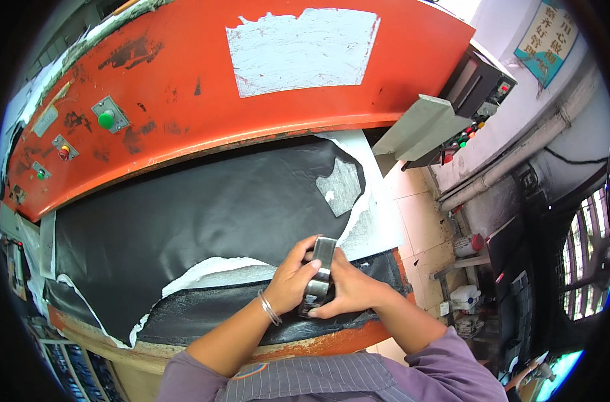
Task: Operating an industrial cutting machine to cut shapes from large sheets of material.
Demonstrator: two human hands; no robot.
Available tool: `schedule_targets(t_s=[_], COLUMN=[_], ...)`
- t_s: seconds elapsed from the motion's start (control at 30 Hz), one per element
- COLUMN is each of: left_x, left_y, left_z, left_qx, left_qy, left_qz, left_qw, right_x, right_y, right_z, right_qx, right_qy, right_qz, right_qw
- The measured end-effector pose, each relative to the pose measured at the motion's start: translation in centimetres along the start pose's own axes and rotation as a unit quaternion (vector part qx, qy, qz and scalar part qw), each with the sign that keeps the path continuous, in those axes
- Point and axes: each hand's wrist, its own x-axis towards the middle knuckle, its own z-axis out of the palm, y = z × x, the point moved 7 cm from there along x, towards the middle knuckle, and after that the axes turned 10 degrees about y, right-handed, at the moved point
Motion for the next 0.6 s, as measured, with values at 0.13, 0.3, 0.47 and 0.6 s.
schedule_targets(t_s=[0.13,0.3,0.47,0.6], left_x=[-1.9,-5.1,-6.9,-8.2], left_y=[-2.1,-4.9,-2.2,-1.8], left_z=[-3.9,-8.7,-10.1,-10.7], left_qx=[-0.181,-0.282,-0.281,-0.245], left_qy=[0.16,0.293,0.242,0.282], left_qz=[-0.075,-0.081,-0.124,-0.123], left_qw=[0.967,0.91,0.92,0.919], right_x=[1.0,2.8,4.6,4.5], right_y=[-0.9,-3.5,-5.0,-7.0], right_z=[3.3,5.4,4.2,7.1], right_qx=[-0.019,0.015,-0.047,-0.083], right_qy=[-0.03,-0.033,-0.046,-0.088], right_qz=[0.028,0.014,0.019,-0.084], right_qw=[0.999,0.999,0.998,0.989])
